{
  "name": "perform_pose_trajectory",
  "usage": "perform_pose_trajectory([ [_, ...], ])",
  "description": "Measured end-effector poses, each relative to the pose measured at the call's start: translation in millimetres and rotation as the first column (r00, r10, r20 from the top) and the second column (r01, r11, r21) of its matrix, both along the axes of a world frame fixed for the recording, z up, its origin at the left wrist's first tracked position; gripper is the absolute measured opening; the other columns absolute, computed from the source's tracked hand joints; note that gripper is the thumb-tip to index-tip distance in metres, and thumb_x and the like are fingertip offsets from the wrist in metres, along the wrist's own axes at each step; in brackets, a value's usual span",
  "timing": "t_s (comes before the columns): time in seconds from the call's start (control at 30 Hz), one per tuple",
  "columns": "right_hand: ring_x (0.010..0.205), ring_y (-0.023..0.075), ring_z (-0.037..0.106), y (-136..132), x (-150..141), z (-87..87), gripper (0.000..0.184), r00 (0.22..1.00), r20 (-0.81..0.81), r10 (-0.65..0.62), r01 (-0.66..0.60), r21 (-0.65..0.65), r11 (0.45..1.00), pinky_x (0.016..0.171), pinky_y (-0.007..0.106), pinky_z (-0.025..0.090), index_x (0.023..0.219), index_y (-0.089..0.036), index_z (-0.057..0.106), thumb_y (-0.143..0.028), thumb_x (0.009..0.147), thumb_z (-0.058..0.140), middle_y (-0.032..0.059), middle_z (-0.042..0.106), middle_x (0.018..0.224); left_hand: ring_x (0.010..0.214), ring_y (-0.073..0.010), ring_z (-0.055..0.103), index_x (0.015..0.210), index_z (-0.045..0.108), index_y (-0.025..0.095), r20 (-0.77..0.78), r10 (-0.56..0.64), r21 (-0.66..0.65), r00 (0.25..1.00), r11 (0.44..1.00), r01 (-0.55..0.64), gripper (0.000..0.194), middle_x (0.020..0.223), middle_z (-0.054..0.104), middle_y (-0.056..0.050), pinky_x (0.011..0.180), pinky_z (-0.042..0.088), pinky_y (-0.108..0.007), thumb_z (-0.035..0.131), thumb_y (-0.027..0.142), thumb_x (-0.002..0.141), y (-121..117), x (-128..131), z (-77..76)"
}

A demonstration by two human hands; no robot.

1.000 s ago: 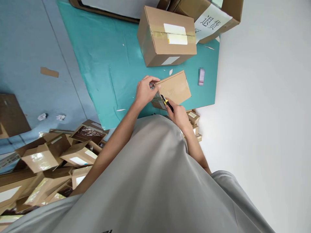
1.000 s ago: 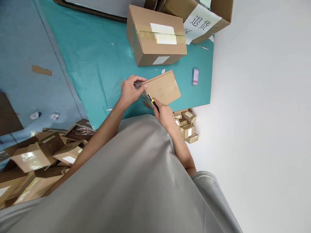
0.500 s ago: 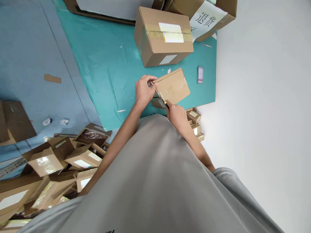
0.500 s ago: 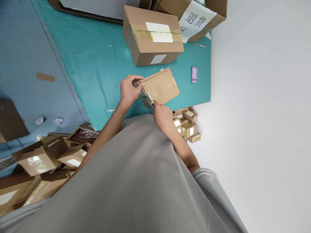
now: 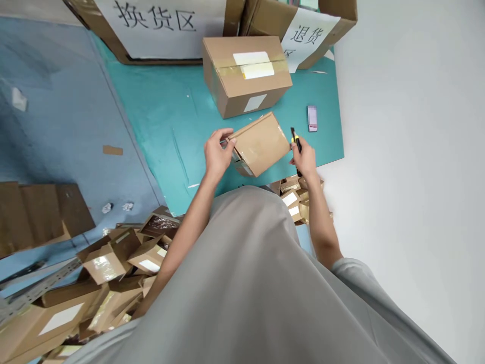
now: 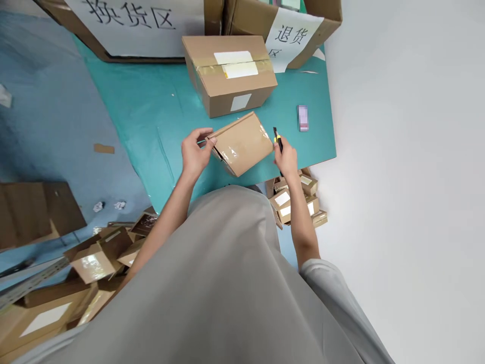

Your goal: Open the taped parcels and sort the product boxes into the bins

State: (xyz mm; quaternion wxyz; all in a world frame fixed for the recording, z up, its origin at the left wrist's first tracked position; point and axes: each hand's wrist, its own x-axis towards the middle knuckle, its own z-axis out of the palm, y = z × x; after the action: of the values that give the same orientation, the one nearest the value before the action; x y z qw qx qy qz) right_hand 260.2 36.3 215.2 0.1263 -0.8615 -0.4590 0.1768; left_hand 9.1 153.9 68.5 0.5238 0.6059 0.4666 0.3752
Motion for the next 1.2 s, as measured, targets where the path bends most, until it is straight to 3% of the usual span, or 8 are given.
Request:
perform_pose_trajectory([
  [0.1,0.062,0.0253,0.075,-14,0,-16.3,0.053,0.997,-0.082,-0.003,0.001,-0.016,1.0,0.081,0.037,0.059,0.143,-0.017,0.071,-0.056,0.118,0.043,0.0077,0.079,0.086,0.123,-0.0283,0.074,0.13,0.073,0.022,-0.002,0.005,-0.022,1.0,1.0,-0.006,0.032,0.132,0.079,-0.01,0.107,0.064,-0.043,0.068,0.04,0.104,6,-7,5.4],
  [0.23,0.074,0.0307,0.079,-45,-25,-19.1,0.053,0.986,-0.163,-0.029,0.021,-0.051,0.998,0.088,0.042,0.061,0.152,-0.02,0.068,-0.052,0.117,0.046,0.0086,0.082,0.088,0.14,-0.033,0.067,0.132,0.075,0.026,-0.077,-0.03,0.081,0.997,0.996,0.037,0.03,0.138,0.075,-0.011,0.125,0.055,-0.054,0.067,0.037,0.105,0,-3,35.0],
  [0.3,0.082,0.0331,0.081,-56,-34,-17.4,0.054,0.979,-0.194,-0.059,0.047,-0.062,0.997,0.094,0.045,0.062,0.157,-0.019,0.065,-0.049,0.116,0.046,0.0098,0.083,0.089,0.155,-0.0354,0.056,0.133,0.076,0.03,-0.127,-0.131,0.163,0.983,0.975,0.151,0.03,0.149,0.071,-0.009,0.135,0.043,-0.06,0.068,0.036,0.105,-10,13,53.3],
  [0.4,0.087,0.0338,0.082,-64,-41,-15.1,0.058,0.972,-0.21,-0.103,0.09,-0.073,0.993,0.098,0.047,0.062,0.165,-0.016,0.057,-0.044,0.116,0.043,0.0131,0.085,0.1,0.166,-0.0361,0.045,0.134,0.076,0.032,-0.167,-0.371,0.222,0.913,0.888,0.401,0.03,0.156,0.068,-0.007,0.141,0.029,-0.067,0.065,0.036,0.106,-28,46,69.1],
  [0.53,0.105,0.0368,0.082,-63,-45,-12.2,0.059,0.988,-0.138,-0.067,0.055,-0.09,0.994,0.1,0.047,0.061,0.168,-0.015,0.055,-0.037,0.115,0.042,0.0186,0.084,0.128,0.168,-0.0352,0.044,0.13,0.077,0.03,-0.187,-0.518,0.227,0.835,0.804,0.55,0.027,0.154,0.069,-0.01,0.143,0.023,-0.069,0.063,0.035,0.108,-43,74,64.5],
  [0.77,0.108,0.0389,0.082,-55,-51,-7.2,0.061,0.999,-0.052,0.002,-0.017,-0.282,0.959,0.1,0.048,0.062,0.173,-0.01,0.049,-0.031,0.116,0.037,0.0204,0.086,0.121,0.172,-0.0302,0.038,0.141,0.072,0.026,-0.398,-0.507,0.23,0.764,0.751,0.618,0.036,0.165,0.065,-0.011,0.144,0.021,-0.064,0.047,0.033,0.116,-46,69,60.3],
  [1.1,0.117,0.0407,0.08,-17,-78,3.7,0.064,0.988,0.155,0.021,0.058,-0.492,0.869,0.101,0.052,0.06,0.181,-0.011,0.03,-0.027,0.12,0.027,0.0247,0.08,0.131,0.174,-0.03,0.034,0.15,0.068,0.024,-0.347,-0.511,0.27,0.786,0.749,0.606,0.043,0.166,0.064,-0.012,0.145,0.02,-0.066,0.047,0.025,0.113,-49,72,51.4],
  [1.2,0.115,0.0397,0.08,-18,-87,10.7,0.063,0.983,0.179,0.029,0.074,-0.545,0.835,0.1,0.05,0.06,0.181,-0.01,0.03,-0.022,0.119,0.029,0.025,0.082,0.126,0.174,-0.0289,0.034,0.15,0.069,0.025,-0.323,-0.51,0.28,0.797,0.753,0.595,0.044,0.166,0.064,-0.012,0.145,0.021,-0.065,0.047,0.024,0.113,-50,72,48.2],
])
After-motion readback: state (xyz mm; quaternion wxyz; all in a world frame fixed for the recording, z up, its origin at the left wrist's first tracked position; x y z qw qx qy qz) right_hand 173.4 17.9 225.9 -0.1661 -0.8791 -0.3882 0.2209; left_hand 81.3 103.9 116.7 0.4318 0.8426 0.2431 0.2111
